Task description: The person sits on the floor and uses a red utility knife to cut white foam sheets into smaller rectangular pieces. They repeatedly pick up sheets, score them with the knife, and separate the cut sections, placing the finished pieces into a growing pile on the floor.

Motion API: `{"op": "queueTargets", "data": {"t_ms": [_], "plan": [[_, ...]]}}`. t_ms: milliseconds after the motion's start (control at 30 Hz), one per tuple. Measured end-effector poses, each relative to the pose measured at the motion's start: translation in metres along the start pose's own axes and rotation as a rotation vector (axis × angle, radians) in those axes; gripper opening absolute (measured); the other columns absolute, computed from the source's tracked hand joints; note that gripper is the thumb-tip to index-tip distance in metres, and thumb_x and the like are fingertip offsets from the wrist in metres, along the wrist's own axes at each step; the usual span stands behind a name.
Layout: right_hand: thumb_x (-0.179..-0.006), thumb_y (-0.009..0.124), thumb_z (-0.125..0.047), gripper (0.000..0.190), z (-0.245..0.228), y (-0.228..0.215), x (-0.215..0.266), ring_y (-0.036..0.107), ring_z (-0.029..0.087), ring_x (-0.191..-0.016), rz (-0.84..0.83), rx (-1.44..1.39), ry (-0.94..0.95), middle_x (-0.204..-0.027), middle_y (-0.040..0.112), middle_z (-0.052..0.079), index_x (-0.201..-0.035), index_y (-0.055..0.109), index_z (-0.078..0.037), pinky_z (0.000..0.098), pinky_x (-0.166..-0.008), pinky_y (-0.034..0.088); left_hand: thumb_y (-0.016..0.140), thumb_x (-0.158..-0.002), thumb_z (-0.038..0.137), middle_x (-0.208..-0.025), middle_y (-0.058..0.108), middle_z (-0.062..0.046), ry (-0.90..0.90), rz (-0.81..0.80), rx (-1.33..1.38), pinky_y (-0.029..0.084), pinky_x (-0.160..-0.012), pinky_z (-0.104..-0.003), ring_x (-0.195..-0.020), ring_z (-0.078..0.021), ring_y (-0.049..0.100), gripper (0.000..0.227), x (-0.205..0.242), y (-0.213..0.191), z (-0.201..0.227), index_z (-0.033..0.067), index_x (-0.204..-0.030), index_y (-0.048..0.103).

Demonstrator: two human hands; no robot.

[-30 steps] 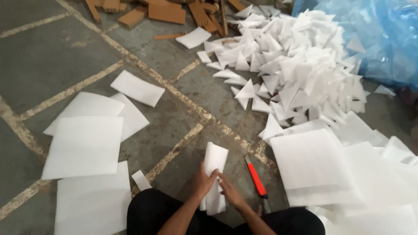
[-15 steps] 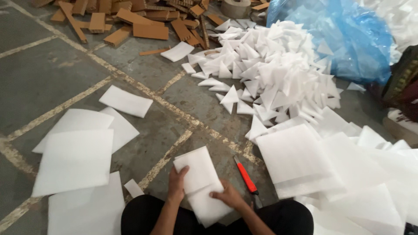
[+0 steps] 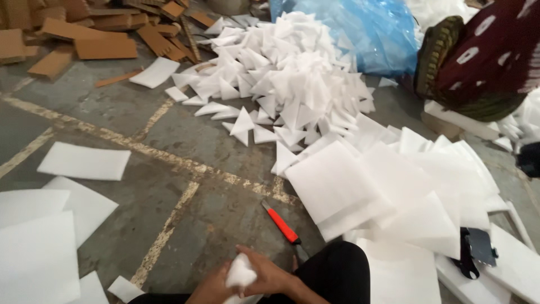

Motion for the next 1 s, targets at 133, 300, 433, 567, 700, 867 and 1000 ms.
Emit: {"op": "queueTargets", "data": {"t_ms": [133,300,433,567,700,867,1000], "plan": [[-0.070,0.089,-0.032,0.128,0.014,0.002,0.002,0.049,0.040,-0.143,-0.195,-0.054,0.064,-0.157,0.045,0.029,-0.170,0.017,-0.001,0.0428,-0.117,0.040,0.083,-0.074,0.044,-0.134,0.064,-0.017,-0.021,-0.034,0.054,0.049,-0.108,-0.043,-0.125,-0.0318,0.063,0.090,-0.003,0.008,-0.001,0.0103,-0.148,0.044],[-0.077,0.088,-0.033,0.108,0.015,0.008,-0.004,0.058,0.040,-0.134,-0.056,0.078,0.087,-0.147,0.057,0.025,-0.165,0.033,-0.001,0.0427,-0.112,0.046,0.085,-0.070,0.050,-0.140,0.061,-0.016,-0.100,0.022,0.128,0.047,-0.114,-0.042,-0.131,-0.0310,0.062,0.102,0.004,0.018,-0.015,0.0147,-0.153,0.038],[-0.078,0.089,-0.033,0.093,0.032,0.008,-0.003,0.060,0.040,-0.132,0.145,0.121,0.135,-0.142,0.061,0.022,-0.155,0.045,-0.004,0.0433,-0.109,0.048,0.087,-0.069,0.053,-0.141,0.060,-0.017,-0.195,0.145,0.122,0.047,-0.114,-0.044,-0.131,-0.0339,0.061,0.105,0.002,0.019,-0.023,0.0129,-0.153,0.038],[-0.073,0.095,-0.033,0.097,0.066,-0.008,-0.008,0.054,0.041,-0.133,0.471,0.245,0.240,-0.143,0.055,0.024,-0.150,0.043,-0.004,0.0442,-0.109,0.045,0.088,-0.070,0.049,-0.129,0.066,-0.023,-0.332,0.440,0.337,0.053,-0.103,-0.049,-0.118,-0.0394,0.067,0.093,-0.011,0.004,-0.052,0.0041,-0.142,0.050],[-0.071,0.089,-0.037,0.099,0.088,-0.079,0.011,0.060,0.033,-0.133,0.828,0.015,0.367,-0.148,0.055,0.019,-0.152,0.041,-0.009,0.0369,-0.106,0.053,0.080,-0.082,0.029,-0.114,0.070,-0.032,0.117,0.834,1.107,0.059,-0.084,-0.048,-0.097,-0.0424,0.069,0.060,-0.011,-0.040,-0.105,-0.0058,-0.127,0.060],[-0.075,0.092,-0.028,0.113,0.020,-0.030,0.000,0.043,0.039,-0.146,0.096,0.037,0.119,-0.159,0.041,0.025,-0.162,0.022,-0.007,0.0419,-0.116,0.038,0.076,-0.085,0.046,-0.136,0.061,-0.028,0.491,0.536,0.083,0.048,-0.096,-0.042,-0.117,-0.0364,0.062,0.072,-0.014,0.013,-0.035,0.0031,-0.138,0.054],[-0.070,0.089,-0.031,0.108,0.008,-0.005,-0.009,0.054,0.035,-0.136,-0.086,0.037,0.201,-0.150,0.053,0.019,-0.161,0.033,-0.012,0.0388,-0.111,0.044,0.059,-0.102,0.050,-0.158,0.043,-0.021,0.436,0.159,0.456,0.031,-0.120,-0.042,-0.148,-0.0347,0.040,0.075,-0.008,0.041,-0.002,0.0038,-0.156,0.033]]}}
Point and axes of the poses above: each hand's wrist, its own x-axis away from the middle knuckle, its own y-axis out of the palm, z = x × y, the point moved 7 cm from there along -x, towards the middle knuckle
